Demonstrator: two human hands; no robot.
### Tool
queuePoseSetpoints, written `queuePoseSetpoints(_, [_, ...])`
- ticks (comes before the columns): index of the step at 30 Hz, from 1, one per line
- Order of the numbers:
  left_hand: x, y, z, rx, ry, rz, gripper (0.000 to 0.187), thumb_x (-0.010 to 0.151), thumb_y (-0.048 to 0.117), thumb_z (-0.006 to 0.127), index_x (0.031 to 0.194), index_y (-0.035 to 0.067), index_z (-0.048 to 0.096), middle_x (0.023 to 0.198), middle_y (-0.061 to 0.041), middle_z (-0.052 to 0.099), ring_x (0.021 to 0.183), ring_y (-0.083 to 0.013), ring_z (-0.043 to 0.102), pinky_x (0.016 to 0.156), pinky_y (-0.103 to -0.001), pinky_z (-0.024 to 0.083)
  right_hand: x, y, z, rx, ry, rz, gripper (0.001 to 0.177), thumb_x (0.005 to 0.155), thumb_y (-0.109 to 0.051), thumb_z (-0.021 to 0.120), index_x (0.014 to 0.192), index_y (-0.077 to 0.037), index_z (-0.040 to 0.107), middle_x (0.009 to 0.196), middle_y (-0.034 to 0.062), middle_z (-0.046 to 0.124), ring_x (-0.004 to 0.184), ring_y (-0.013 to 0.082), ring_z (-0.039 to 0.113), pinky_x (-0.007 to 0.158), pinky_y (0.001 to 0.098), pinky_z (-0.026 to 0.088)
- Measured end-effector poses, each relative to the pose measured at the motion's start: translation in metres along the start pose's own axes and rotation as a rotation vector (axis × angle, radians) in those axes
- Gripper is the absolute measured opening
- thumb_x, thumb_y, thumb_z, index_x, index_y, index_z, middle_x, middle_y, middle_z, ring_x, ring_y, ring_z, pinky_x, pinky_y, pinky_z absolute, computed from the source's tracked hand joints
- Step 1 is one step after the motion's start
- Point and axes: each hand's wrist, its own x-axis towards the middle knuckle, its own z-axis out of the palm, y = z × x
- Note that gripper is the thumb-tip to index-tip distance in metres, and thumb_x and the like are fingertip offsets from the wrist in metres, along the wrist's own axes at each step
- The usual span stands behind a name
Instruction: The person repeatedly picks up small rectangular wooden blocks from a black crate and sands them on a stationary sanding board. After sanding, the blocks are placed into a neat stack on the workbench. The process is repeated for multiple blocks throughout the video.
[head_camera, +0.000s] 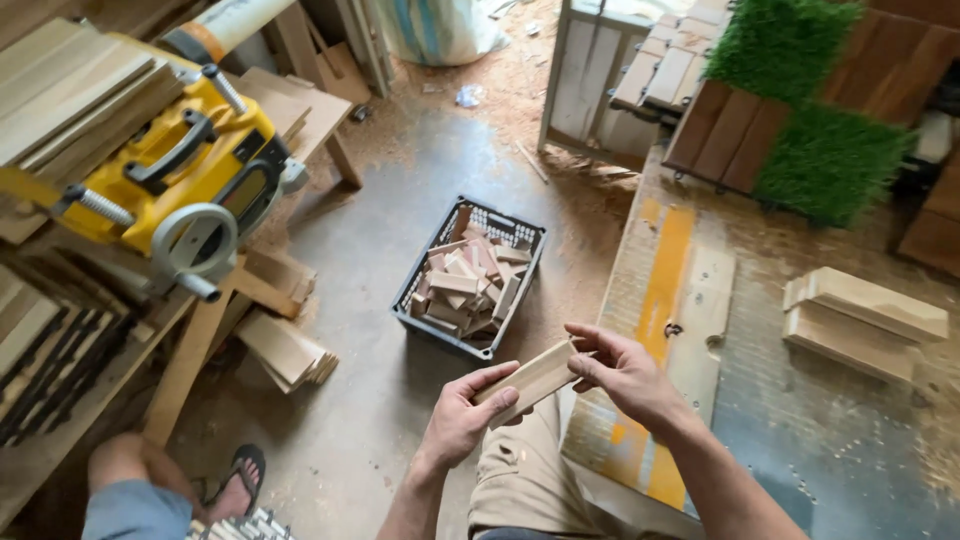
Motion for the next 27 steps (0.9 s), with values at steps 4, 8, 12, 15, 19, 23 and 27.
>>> queuePoseSetpoints(4, [-0.017, -0.003, -0.016, -0.107, 0.068, -0.01, 0.053, 0.086, 0.009, 0.074, 0.137, -0.001, 0.067, 0.125, -0.015, 0.073, 0.102, -0.0247, 0.07, 0.084, -0.041, 0.067, 0.024, 0.024, 0.007, 0.163, 0.003, -0.041, 0.048, 0.087, 0.0, 0.072, 0.135, 0.002, 0.07, 0.101, 0.0161, 0.074, 0.079, 0.0249, 0.068, 0.077, 0.0356, 0.062])
queuePoseSetpoints(8, [-0.022, -0.028, -0.035, -0.356, 0.183, 0.068, 0.046, 0.092, 0.0, 0.067, 0.137, -0.005, 0.064, 0.104, -0.019, 0.07, 0.092, -0.0276, 0.071, 0.089, -0.045, 0.065, 0.03, 0.017, 0.021, 0.24, 0.172, 0.014, 0.04, 0.085, 0.001, 0.074, 0.124, 0.007, 0.073, 0.099, 0.0246, 0.078, 0.077, 0.0265, 0.07, 0.077, 0.0336, 0.062])
queuePoseSetpoints(12, [-0.028, -0.025, -0.038, -0.354, 0.281, 0.021, 0.041, 0.088, 0.003, 0.072, 0.127, -0.008, 0.069, 0.115, -0.026, 0.077, 0.089, -0.0337, 0.075, 0.082, -0.043, 0.065, 0.035, 0.01, 0.03, 0.213, 0.187, 0.054, 0.029, 0.083, 0.002, 0.078, 0.112, 0.007, 0.078, 0.096, 0.0233, 0.079, 0.077, 0.0261, 0.071, 0.075, 0.0321, 0.062])
queuePoseSetpoints(15, [-0.009, 0.005, -0.037, -0.051, 0.44, 0.176, 0.043, 0.083, 0.015, 0.077, 0.122, -0.002, 0.074, 0.129, -0.015, 0.076, 0.114, -0.0226, 0.071, 0.096, -0.032, 0.06, 0.021, -0.048, 0.047, -0.066, 0.192, 0.035, 0.043, 0.085, -0.017, 0.074, 0.127, -0.008, 0.073, 0.128, 0.0147, 0.076, 0.116, 0.0258, 0.073, 0.102, 0.0386, 0.059])
queuePoseSetpoints(19, [0.07, -0.002, -0.067, -0.194, 0.521, 0.225, 0.087, 0.087, 0.028, 0.071, 0.156, -0.006, 0.03, 0.162, -0.019, 0.04, 0.119, -0.0228, 0.066, 0.102, -0.032, 0.056, 0.024, -0.056, 0.048, 0.043, 0.232, -0.055, 0.062, 0.085, -0.022, 0.07, 0.146, -0.015, 0.057, 0.142, 0.0127, 0.066, 0.125, 0.0177, 0.067, 0.11, 0.0296, 0.05])
queuePoseSetpoints(23, [0.115, -0.025, -0.095, -0.417, 0.55, 0.075, 0.085, 0.093, 0.038, 0.058, 0.164, 0.011, 0.02, 0.166, -0.017, 0.033, 0.149, -0.0382, 0.042, 0.121, -0.056, 0.03, -0.002, -0.053, 0.023, 0.003, 0.242, -0.102, 0.056, 0.087, -0.018, 0.067, 0.142, -0.011, 0.06, 0.136, 0.0128, 0.07, 0.121, 0.0209, 0.07, 0.107, 0.0339, 0.055])
queuePoseSetpoints(27, [0.112, -0.073, -0.09, -0.434, 0.486, 0.043, 0.073, 0.106, 0.036, 0.058, 0.164, 0.014, 0.02, 0.169, -0.019, 0.025, 0.152, -0.0387, 0.033, 0.121, -0.071, 0.003, -0.022, 0.022, -0.03, 0.152, 0.382, -0.415, 0.039, 0.09, 0.007, 0.069, 0.128, 0.001, 0.069, 0.13, 0.0206, 0.07, 0.11, 0.0258, 0.071, 0.098, 0.0386, 0.057])
